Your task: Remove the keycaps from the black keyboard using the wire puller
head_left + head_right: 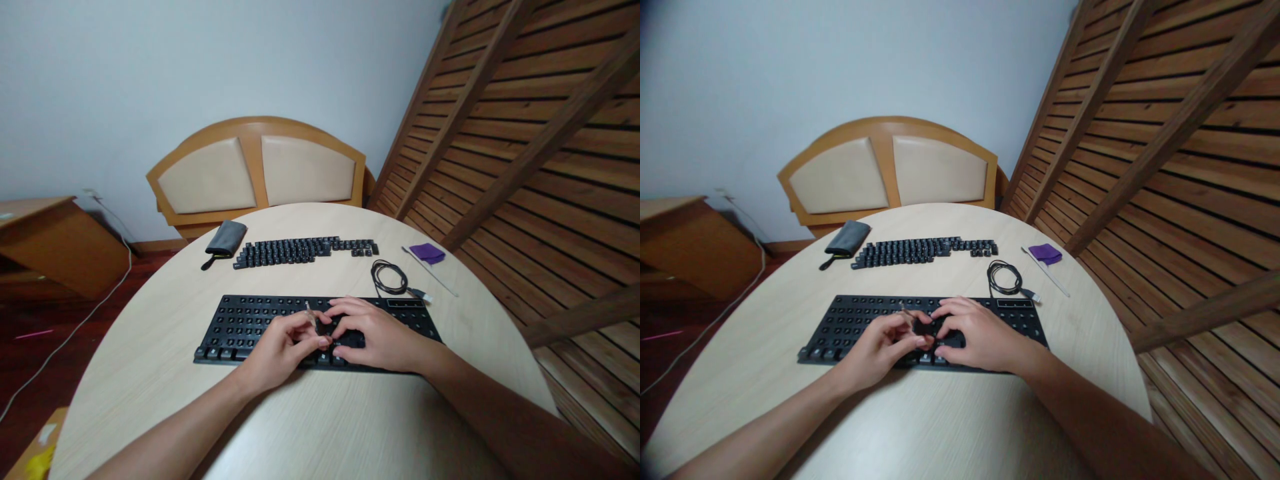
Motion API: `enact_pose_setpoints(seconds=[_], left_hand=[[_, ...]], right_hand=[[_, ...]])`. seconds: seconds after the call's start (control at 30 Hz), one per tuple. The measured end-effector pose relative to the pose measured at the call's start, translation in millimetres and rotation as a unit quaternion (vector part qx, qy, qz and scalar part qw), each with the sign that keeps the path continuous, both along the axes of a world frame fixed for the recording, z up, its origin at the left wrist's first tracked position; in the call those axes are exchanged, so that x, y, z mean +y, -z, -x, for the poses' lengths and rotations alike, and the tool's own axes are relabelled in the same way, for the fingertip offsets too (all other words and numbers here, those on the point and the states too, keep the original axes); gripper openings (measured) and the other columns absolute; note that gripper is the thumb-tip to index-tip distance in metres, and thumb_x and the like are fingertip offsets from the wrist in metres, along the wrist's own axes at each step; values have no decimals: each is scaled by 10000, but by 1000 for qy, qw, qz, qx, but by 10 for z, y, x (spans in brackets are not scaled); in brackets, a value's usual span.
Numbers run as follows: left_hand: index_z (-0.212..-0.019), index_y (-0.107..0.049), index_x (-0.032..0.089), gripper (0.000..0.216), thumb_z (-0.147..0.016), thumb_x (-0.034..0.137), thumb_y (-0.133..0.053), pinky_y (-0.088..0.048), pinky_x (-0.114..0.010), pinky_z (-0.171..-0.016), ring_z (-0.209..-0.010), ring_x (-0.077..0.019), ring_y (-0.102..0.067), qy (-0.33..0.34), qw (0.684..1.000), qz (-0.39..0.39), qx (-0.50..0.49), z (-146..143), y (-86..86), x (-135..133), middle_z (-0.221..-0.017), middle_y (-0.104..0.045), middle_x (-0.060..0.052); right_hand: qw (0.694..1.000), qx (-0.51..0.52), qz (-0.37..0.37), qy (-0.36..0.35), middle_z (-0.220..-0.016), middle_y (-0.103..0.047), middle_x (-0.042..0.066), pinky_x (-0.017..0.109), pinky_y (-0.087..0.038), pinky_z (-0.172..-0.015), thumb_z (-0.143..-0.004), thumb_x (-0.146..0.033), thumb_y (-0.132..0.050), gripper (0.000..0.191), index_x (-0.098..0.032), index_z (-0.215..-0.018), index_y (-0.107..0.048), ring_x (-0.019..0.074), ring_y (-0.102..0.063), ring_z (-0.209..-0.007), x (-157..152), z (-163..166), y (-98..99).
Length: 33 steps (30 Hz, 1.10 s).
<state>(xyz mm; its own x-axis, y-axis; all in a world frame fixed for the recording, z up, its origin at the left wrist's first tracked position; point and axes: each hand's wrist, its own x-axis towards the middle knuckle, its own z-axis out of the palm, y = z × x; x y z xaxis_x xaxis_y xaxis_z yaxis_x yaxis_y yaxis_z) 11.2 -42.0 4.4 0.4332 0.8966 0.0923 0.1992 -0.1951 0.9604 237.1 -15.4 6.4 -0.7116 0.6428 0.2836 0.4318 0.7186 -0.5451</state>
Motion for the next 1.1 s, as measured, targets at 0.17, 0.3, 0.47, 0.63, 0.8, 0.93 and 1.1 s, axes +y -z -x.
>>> enact_pose_setpoints(seconds=[0.17, 0.3, 0.47, 0.63, 0.8, 0.93, 1.1], left_hand=[[-704, -605, 147, 279, -867, 361, -682, -505, -306, -757, -869, -206, -626, 10, 999, 24, -38, 20, 22, 7, -829, -666, -75], [-685, -600, 155, 277, -859, 351, -690, -506, -321, -776, -900, -219, -622, 6, 998, 29, -49, 14, 21, 14, -821, -664, -77], [-705, -643, 147, 244, -861, 330, -687, -497, -327, -805, -941, -225, -622, 4, 999, 24, -39, 10, 0, 13, -830, -672, -81], [-677, -630, 147, 255, -851, 321, -698, -503, -315, -807, -940, -219, -636, 0, 999, 22, -47, 10, -13, 5, -838, -689, -84], [-933, -642, 139, 209, -865, 331, -687, -540, -322, -789, -788, -186, -699, -15, 990, 87, -109, -1, -26, 3, -811, -735, -65], [-1091, -606, 134, 305, -871, 330, -683, -551, -306, -787, -762, -177, -724, -33, 985, 106, -132, -15, -39, 22, -792, -756, -60], [-1143, -598, 141, 354, -857, 327, -690, -557, -314, -800, -777, -177, -729, -65, 983, 87, -147, -21, -31, 48, -863, -770, -69]], right_hand=[[1000, 17, 0, -1, -1197, -703, 59, 441, -390, -1106, -773, -241, -743, 73, -209, -839, -740, 254, -565, -1241, 7, 7, 33], [1000, 10, 20, 14, -1233, -694, 52, 441, -420, -1085, -748, -227, -747, 93, -215, -841, -752, 267, -531, -1286, 7, 7, 45], [999, -4, 35, 26, -1246, -690, 53, 438, -439, -1066, -743, -228, -746, 109, -214, -849, -764, 278, -503, -1314, 10, 8, 52], [999, -4, 41, 21, -1258, -684, 52, 436, -431, -1069, -753, -231, -739, 108, -219, -858, -762, 273, -495, -1323, 6, 5, 52], [994, 41, 90, 36, -1178, -723, 58, 463, -391, -1095, -750, -223, -737, 35, -210, -766, -709, 266, -536, -1292, 12, 1, 25], [988, 64, 134, 40, -1098, -752, 51, 492, -311, -1141, -766, -234, -723, 61, -209, -740, -673, 258, -569, -1259, 29, 1, -19], [984, 83, 151, 53, -1017, -768, 39, 474, -302, -1146, -786, -264, -706, 44, -223, -801, -705, 250, -612, -1202, 31, -3, -19]])
